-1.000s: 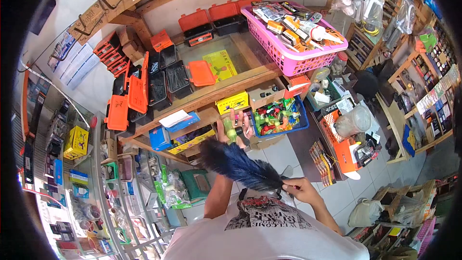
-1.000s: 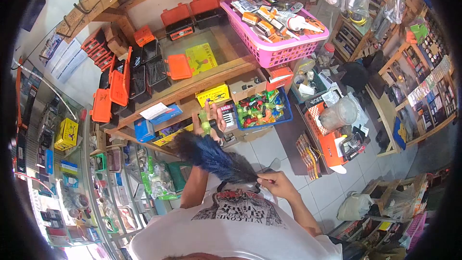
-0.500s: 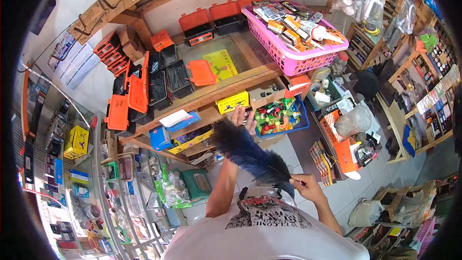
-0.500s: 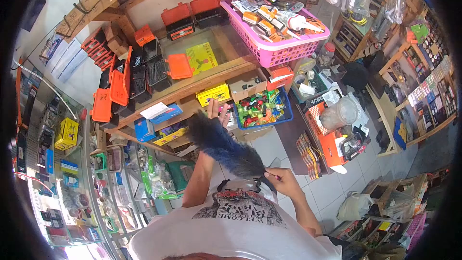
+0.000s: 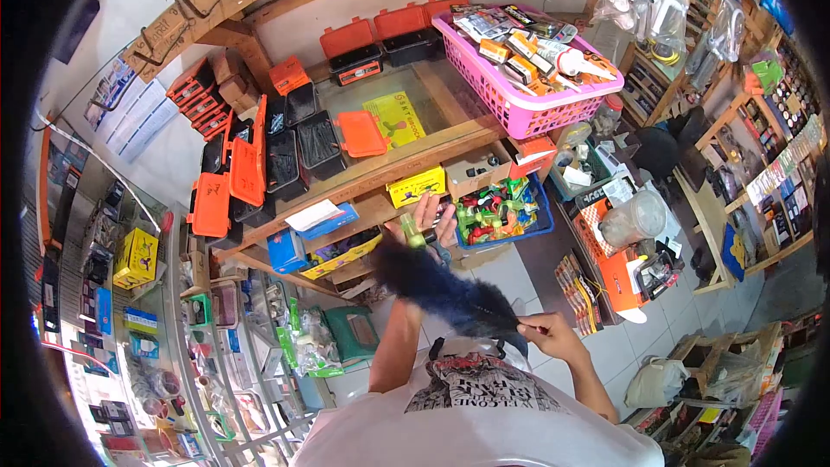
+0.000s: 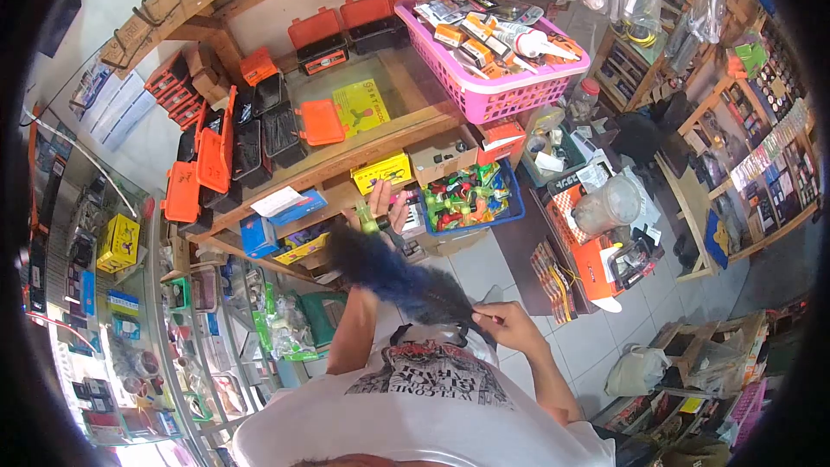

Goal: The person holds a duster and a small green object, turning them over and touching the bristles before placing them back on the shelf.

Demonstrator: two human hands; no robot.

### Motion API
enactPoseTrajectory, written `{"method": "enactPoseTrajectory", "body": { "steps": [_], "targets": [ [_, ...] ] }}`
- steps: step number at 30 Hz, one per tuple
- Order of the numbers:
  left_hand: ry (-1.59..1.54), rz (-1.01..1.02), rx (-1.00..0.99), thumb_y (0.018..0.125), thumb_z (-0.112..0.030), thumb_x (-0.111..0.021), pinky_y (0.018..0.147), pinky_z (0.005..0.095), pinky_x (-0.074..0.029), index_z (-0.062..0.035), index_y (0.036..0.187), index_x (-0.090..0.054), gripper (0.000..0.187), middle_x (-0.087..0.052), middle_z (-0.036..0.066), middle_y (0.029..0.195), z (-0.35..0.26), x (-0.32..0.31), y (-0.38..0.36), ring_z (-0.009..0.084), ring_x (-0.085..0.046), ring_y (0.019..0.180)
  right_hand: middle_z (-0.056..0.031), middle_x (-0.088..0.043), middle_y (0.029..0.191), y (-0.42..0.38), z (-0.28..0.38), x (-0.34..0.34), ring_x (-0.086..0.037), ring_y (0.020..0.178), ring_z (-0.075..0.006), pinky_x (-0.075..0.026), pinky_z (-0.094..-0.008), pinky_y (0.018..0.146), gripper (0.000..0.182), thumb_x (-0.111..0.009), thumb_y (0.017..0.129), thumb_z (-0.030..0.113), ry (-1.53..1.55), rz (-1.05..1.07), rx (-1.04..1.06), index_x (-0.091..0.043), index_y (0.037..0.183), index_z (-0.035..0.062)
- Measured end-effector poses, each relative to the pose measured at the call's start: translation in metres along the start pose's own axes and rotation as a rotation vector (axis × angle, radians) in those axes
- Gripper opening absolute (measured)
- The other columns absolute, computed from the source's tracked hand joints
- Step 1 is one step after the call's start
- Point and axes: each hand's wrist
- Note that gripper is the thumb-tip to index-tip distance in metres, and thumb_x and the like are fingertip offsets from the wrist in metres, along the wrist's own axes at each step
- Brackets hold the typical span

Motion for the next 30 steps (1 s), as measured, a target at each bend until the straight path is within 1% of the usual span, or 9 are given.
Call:
{"method": "enactPoseTrajectory", "body": {
  "steps": [4, 9, 12, 17, 21, 23, 25, 27, 30],
  "targets": [
    [-0.263, 0.143, 0.128, 0.094, -0.072, -0.044, 0.120, 0.0469, -0.036, -0.0081, 0.159, -0.026, 0.093, -0.031, 0.009, 0.165, -0.008, 0.020, 0.003, 0.0352, -0.039, 0.146, -0.0056, -0.068, 0.073, 0.005, -0.009, 0.000, -0.052, 0.064, -0.0069, -0.043, -0.0283, 0.058, 0.027, -0.071, 0.095, 0.018, 0.025, -0.135, -0.026, -0.072, 0.114, -0.0010],
    [-0.056, 0.072, 0.018, 0.096, -0.071, -0.042, 0.121, 0.0526, -0.031, -0.0081, 0.155, -0.038, 0.086, -0.041, 0.013, 0.159, -0.004, 0.022, 0.005, 0.0362, -0.038, 0.145, -0.0036, -0.066, 0.071, 0.004, 0.001, 0.003, -0.053, 0.064, -0.0058, -0.042, -0.0269, 0.057, 0.027, -0.072, 0.095, 0.017, 0.054, -0.037, -0.036, -0.072, 0.115, -0.0019],
    [-0.268, 0.214, 0.126, 0.098, -0.071, -0.036, 0.122, 0.0486, -0.031, -0.0078, 0.159, -0.028, 0.087, -0.031, 0.010, 0.165, -0.008, 0.026, 0.004, 0.0342, -0.032, 0.150, -0.0035, -0.065, 0.070, 0.004, 0.004, -0.002, -0.053, 0.064, -0.0060, -0.042, -0.0265, 0.057, 0.028, -0.072, 0.095, 0.016, 0.062, -0.103, -0.061, -0.072, 0.117, -0.0006],
    [-0.073, 0.012, -0.098, 0.098, -0.069, -0.041, 0.123, 0.0455, -0.030, -0.0041, 0.152, -0.041, 0.085, -0.040, 0.012, 0.159, 0.003, 0.027, 0.011, 0.0355, -0.035, 0.147, -0.0022, -0.065, 0.073, 0.005, 0.001, -0.005, -0.052, 0.066, -0.0059, -0.043, -0.0257, 0.059, 0.026, -0.071, 0.096, 0.017, 0.025, -0.036, -0.025, -0.073, 0.116, -0.0002],
    [-0.144, -0.133, -0.073, 0.095, -0.070, -0.045, 0.126, 0.0452, -0.023, -0.0035, 0.158, -0.026, 0.093, -0.028, 0.011, 0.165, -0.005, 0.009, 0.012, 0.0306, -0.028, 0.152, 0.0001, -0.065, 0.073, 0.009, -0.010, -0.016, -0.051, 0.067, -0.0054, -0.043, -0.0255, 0.060, 0.026, -0.070, 0.097, 0.018, 0.166, -0.092, -0.100, -0.073, 0.117, 0.0004],
    [-0.091, -0.041, -0.145, 0.094, -0.070, -0.048, 0.126, 0.0465, -0.022, -0.0035, 0.158, -0.026, 0.095, -0.028, 0.012, 0.166, -0.004, 0.017, 0.018, 0.0308, -0.029, 0.151, 0.0012, -0.065, 0.074, 0.007, -0.013, -0.018, -0.051, 0.067, -0.0051, -0.043, -0.0251, 0.060, 0.027, -0.070, 0.097, 0.018, 0.144, 0.028, -0.117, -0.072, 0.117, 0.0002],
    [-0.100, 0.051, -0.177, 0.093, -0.071, -0.047, 0.127, 0.0472, -0.018, -0.0037, 0.159, -0.022, 0.097, -0.024, 0.012, 0.167, -0.007, 0.027, 0.031, 0.0299, -0.026, 0.153, 0.0017, -0.064, 0.073, 0.004, -0.006, -0.023, -0.051, 0.068, -0.0047, -0.043, -0.0247, 0.060, 0.027, -0.070, 0.097, 0.018, 0.130, -0.044, -0.136, -0.072, 0.118, -0.0003],
    [-0.001, 0.014, -0.175, 0.091, -0.076, -0.044, 0.127, 0.0476, -0.018, -0.0045, 0.158, -0.028, 0.099, -0.027, 0.012, 0.166, -0.018, 0.030, 0.035, 0.0311, -0.025, 0.153, 0.0028, -0.062, 0.073, 0.006, -0.010, -0.025, -0.051, 0.068, -0.0040, -0.042, -0.0241, 0.060, 0.028, -0.070, 0.097, 0.019, 0.158, -0.112, -0.156, -0.073, 0.116, -0.0014],
    [0.001, 0.015, -0.184, 0.088, -0.080, -0.043, 0.127, 0.0485, -0.017, -0.0043, 0.158, -0.027, 0.105, -0.026, 0.015, 0.166, -0.025, 0.026, 0.041, 0.0313, -0.022, 0.154, 0.0023, -0.063, 0.073, 0.006, -0.017, -0.015, -0.051, 0.068, -0.0041, -0.041, -0.0245, 0.060, 0.028, -0.071, 0.097, 0.020, 0.172, 0.023, -0.144, -0.073, 0.116, -0.0012]
  ]
}}
Point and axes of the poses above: each hand's wrist, its own y-axis towards the middle knuckle, its own x-axis out of the back of the hand, z = x × y
